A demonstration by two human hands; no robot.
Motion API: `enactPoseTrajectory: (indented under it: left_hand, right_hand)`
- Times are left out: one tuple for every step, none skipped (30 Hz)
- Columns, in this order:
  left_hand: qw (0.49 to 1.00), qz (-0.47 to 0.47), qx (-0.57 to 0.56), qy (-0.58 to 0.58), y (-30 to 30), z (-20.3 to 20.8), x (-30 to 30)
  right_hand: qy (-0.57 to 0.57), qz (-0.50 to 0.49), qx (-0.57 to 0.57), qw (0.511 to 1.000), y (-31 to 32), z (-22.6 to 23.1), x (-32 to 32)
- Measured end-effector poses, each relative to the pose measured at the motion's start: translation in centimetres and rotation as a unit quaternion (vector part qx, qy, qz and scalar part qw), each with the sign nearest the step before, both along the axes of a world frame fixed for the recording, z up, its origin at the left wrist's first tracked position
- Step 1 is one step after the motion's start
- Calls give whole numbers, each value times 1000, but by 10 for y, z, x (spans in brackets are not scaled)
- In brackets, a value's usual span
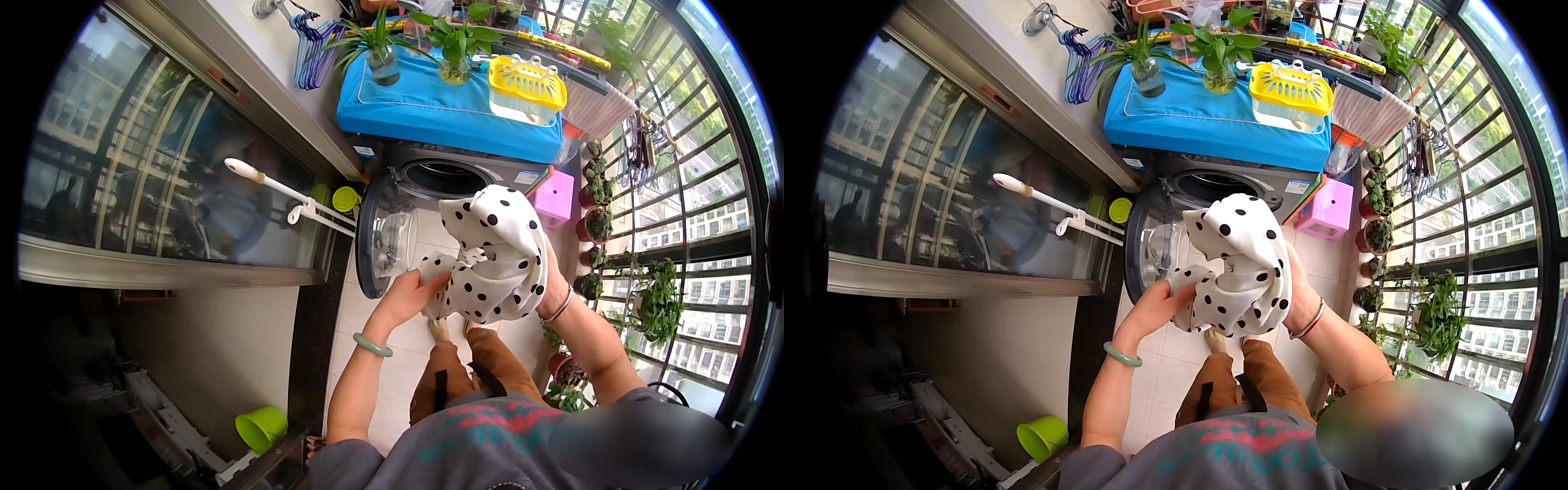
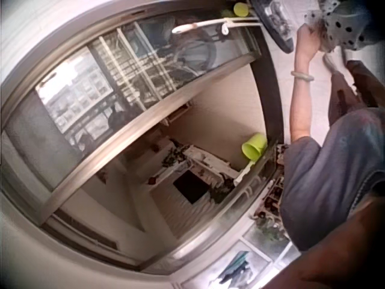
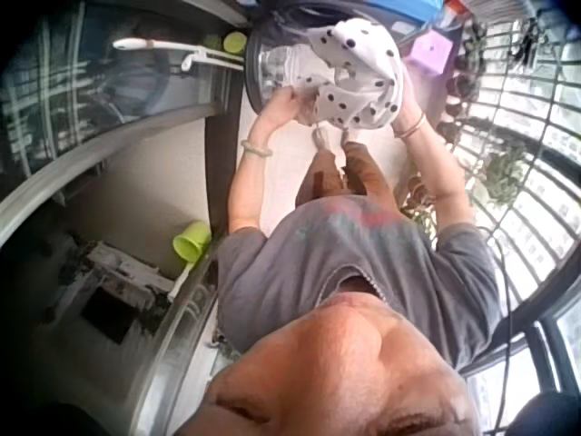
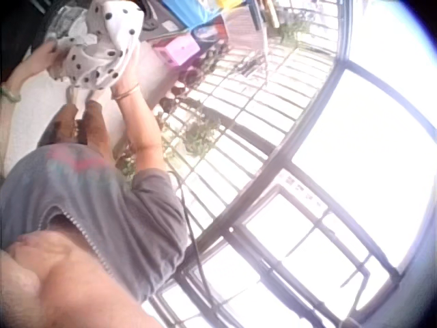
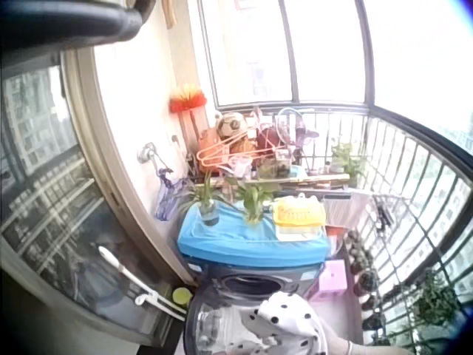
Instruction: The person removes various garments from a washing machine on a balcony, including a black t-shirt, striped shirt, dark shorts, and a white top. They place each item on a hanger and hang it on a drying rack or rail.
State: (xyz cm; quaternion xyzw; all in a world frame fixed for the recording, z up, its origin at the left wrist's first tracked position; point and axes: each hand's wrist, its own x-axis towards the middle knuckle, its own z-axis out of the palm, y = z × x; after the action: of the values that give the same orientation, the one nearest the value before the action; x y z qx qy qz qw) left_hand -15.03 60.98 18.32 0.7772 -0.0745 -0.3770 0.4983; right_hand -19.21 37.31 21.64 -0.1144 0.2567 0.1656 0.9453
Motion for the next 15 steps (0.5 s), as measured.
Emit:
enactPoseTrajectory:
  left_hand:
    - [983,-62,171,-22,5,21,0]
    - [969,-84,213,-91,6,38,-3]
    - [948,-104,254,-159,9,50,-7]
    - [921,-124,293,-227,12,60,-10]
    - [928,-96,254,-254,18,66,-12]
    - [928,-68,242,-274,20,78,-14]
    - [927,-42,229,-293,19,97,-15]
    - [925,-17,216,-312,18,111,-14]
    - [903,-20,243,-354,17,119,-11]
    - [875,-21,273,-399,14,125,-10]
    - [884,-37,183,-429,15,124,-11]
    - [885,-54,90,-453,14,122,-13]
    - [961,-77,-51,-260,8,127,-20]
    - [977,-93,-187,-49,1,131,-28]
    - [973,-137,-183,-12,-4,134,-29]
  right_hand:
    - [-40,4,24,999,0,7,-4]
    - [-79,9,47,996,-2,13,-10]
    - [-105,9,54,993,-1,19,-13]
    - [-130,7,52,990,4,27,-14]
    - [-150,10,51,987,9,33,-15]
    - [-166,11,43,985,13,40,-18]
    - [-178,10,26,984,15,45,-21]
    - [-186,9,12,982,18,50,-25]
    - [-199,8,-11,980,18,56,-28]
    - [-210,6,-32,977,18,62,-33]
    - [-226,11,-60,972,22,66,-37]
    - [-239,13,-88,967,23,70,-42]
    - [-251,18,-120,960,24,74,-47]
    - [-263,21,-153,952,27,77,-50]
    - [-276,22,-188,942,26,81,-52]
